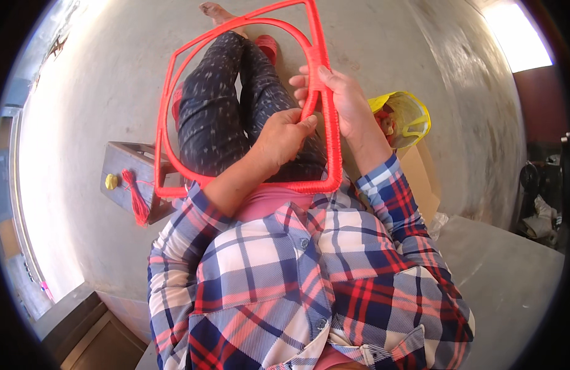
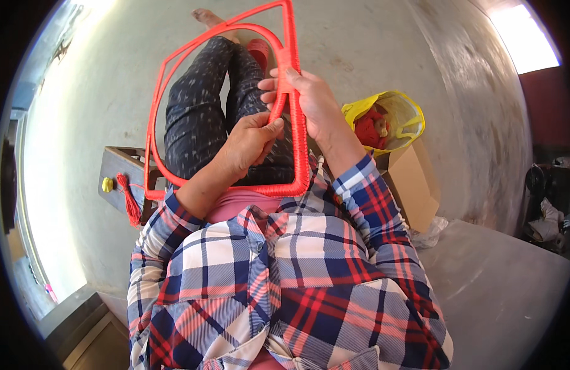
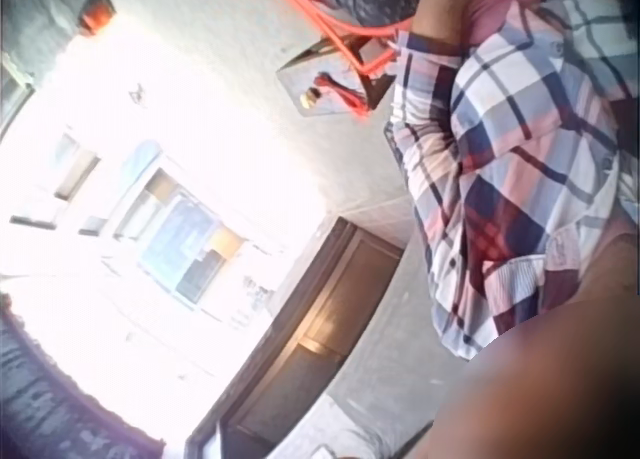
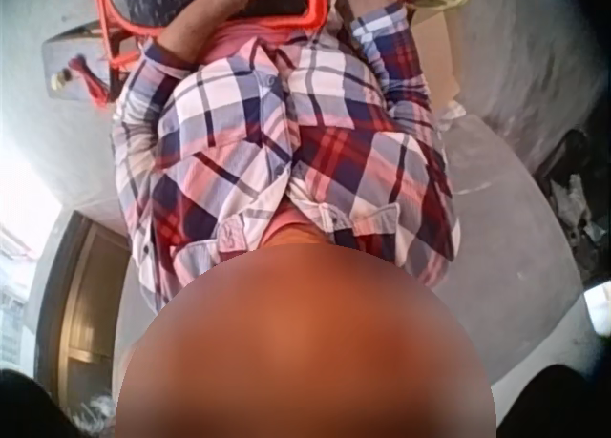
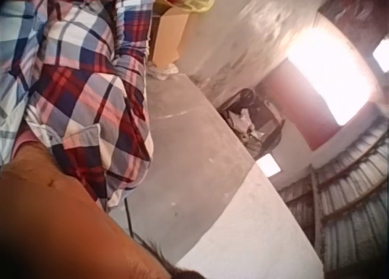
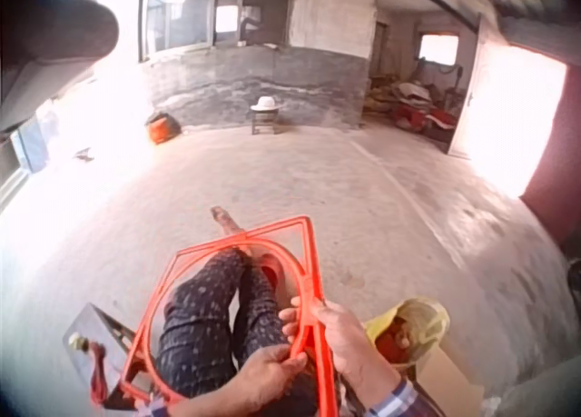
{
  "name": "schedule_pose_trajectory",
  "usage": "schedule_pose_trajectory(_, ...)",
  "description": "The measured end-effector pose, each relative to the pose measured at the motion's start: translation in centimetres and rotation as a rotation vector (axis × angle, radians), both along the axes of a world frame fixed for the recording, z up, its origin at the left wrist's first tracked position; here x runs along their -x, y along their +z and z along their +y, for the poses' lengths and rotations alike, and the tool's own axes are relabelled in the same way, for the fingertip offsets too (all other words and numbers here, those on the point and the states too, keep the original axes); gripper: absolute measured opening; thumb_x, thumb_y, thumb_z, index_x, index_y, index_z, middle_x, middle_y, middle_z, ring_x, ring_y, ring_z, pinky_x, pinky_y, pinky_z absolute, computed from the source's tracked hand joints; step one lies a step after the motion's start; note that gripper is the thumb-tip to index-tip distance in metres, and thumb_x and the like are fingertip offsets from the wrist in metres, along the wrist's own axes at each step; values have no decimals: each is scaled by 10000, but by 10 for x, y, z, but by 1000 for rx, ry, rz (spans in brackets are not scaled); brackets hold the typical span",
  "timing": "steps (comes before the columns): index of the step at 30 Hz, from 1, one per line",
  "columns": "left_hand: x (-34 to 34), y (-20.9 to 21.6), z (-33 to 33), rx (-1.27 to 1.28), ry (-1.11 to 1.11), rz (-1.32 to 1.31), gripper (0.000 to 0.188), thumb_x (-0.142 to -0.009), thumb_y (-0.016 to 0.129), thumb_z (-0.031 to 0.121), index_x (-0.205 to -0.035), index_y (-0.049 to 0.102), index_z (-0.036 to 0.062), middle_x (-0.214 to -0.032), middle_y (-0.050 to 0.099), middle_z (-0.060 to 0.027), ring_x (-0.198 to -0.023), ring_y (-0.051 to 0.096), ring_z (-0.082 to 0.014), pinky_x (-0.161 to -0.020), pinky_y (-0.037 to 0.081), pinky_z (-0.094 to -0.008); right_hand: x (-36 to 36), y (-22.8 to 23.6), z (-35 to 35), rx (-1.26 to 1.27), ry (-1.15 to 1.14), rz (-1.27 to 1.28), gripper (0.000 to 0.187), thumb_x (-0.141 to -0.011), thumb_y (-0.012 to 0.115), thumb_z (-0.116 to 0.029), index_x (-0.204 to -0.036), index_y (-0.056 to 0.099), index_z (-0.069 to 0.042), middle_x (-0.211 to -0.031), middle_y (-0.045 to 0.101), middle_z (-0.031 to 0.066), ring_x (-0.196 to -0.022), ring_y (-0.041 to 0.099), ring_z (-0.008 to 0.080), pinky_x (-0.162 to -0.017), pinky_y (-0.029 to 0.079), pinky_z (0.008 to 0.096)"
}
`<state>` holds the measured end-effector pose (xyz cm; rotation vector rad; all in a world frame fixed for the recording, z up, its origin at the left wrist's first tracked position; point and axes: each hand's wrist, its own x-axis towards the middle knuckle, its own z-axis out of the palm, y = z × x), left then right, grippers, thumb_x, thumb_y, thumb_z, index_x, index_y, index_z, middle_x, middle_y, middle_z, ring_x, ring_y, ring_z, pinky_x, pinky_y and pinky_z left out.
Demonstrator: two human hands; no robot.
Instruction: Wrap red plastic cord around a chair frame.
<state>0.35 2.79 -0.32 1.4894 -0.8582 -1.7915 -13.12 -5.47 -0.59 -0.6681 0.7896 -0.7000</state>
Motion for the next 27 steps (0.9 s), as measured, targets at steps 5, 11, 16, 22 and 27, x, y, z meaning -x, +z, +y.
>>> schedule_pose_trajectory(5, -5, -11, -1, -51, 18, 59, 266, -970, 501, 258, -861, 582, 28, -550, 491, -21, -369, 386, -110, -367, 283, -258, 2, -6, 20, 56, -58, 31, 348, -986, 459, -198, -1233, 474, 47, -1062, 625, 176, -905, 629, 220, -825, 531, 336)
schedule_pose_trajectory(11, -40, -14, -3, 7, -42, 288, 255, -974, 486, 225, -985, 628, 13, -867, 665, -79, -777, 639, -157, -707, 498, -260, 16, -19, 15, 114, -57, -57, 360, -966, 503, -166, -1252, 451, 47, -1085, 614, 181, -899, 631, 224, -823, 530, 341)
schedule_pose_trajectory(16, -119, -9, 14, 220, 48, -6, 250, -979, 477, 216, -1037, 633, 28, -927, 674, -62, -859, 635, -146, -800, 489, -265, 39, -31, 3, 132, -69, -93, 368, -952, 525, -150, -1249, 448, 52, -1091, 610, 195, -886, 634, 230, -805, 536, 348)
schedule_pose_trajectory(22, -127, -8, 63, 335, -291, -331, 202, -866, 624, 168, -998, 658, 19, -882, 683, -131, -858, 656, -206, -773, 506, -319, 41, -36, -9, 122, -64, -167, 370, -950, 518, -134, -1255, 452, 64, -1099, 609, 199, -888, 634, 229, -798, 540, 352)
schedule_pose_trajectory(27, -101, 3, 76, 357, -404, -690, 330, -737, 729, 345, -843, 652, 42, -818, 662, -161, -812, 639, -336, -707, 493, -383, 36, -37, -15, 113, -44, -172, 375, -948, 519, -131, -1260, 451, 66, -1101, 609, 196, -888, 631, 226, -793, 536, 365)
